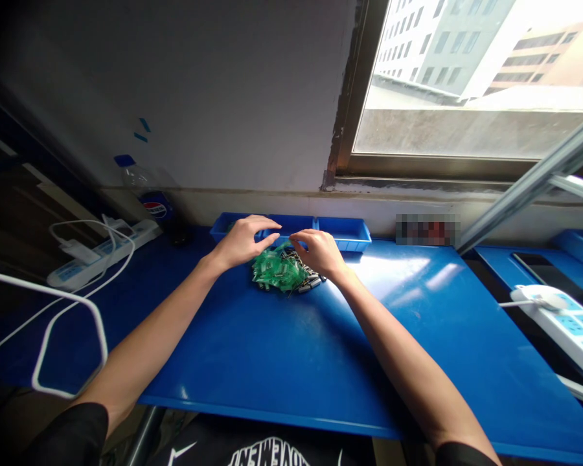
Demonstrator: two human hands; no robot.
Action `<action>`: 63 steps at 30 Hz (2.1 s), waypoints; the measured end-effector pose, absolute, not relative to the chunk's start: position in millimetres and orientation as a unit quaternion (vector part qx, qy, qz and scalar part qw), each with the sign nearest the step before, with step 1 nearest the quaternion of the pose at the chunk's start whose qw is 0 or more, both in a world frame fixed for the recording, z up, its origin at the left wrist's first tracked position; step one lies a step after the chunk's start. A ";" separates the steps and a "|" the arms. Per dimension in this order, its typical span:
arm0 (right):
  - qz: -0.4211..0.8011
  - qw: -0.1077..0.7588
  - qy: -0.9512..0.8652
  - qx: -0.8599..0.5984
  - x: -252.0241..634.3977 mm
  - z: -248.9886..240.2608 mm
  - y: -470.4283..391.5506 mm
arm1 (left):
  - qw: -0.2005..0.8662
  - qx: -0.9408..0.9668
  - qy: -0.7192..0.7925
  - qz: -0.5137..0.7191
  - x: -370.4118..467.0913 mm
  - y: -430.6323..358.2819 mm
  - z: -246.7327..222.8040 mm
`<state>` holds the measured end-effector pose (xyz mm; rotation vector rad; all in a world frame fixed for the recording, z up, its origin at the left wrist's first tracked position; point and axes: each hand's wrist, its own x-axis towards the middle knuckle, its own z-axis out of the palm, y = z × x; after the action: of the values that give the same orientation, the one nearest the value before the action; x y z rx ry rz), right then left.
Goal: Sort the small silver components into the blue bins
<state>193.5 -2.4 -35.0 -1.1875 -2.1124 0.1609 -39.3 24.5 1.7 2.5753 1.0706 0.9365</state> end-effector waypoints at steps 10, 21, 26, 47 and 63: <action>0.225 0.479 -0.731 -0.431 201.7 -11.1 -4.6 | 0.347 0.802 0.344 0.344 -19.8 8.2 5.2; 0.368 0.461 -0.667 -0.456 200.6 -10.0 -3.7 | 0.377 0.762 0.385 0.360 -21.6 14.3 -2.9; 0.338 0.410 -0.691 -0.490 201.6 -14.9 -0.5 | 0.178 0.792 0.446 0.376 -36.0 21.1 1.6; 0.192 0.214 -0.840 -0.460 191.8 -30.2 -6.9 | -0.001 0.830 0.533 0.163 -45.0 28.3 -8.5; 0.214 0.214 -0.823 -0.480 198.9 -20.0 -7.2 | 0.123 0.915 0.351 0.155 -37.4 20.4 -6.9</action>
<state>198.9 -7.2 -20.0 -1.3325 -2.2827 0.5949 -37.4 20.4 -6.9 2.6711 1.0229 0.4517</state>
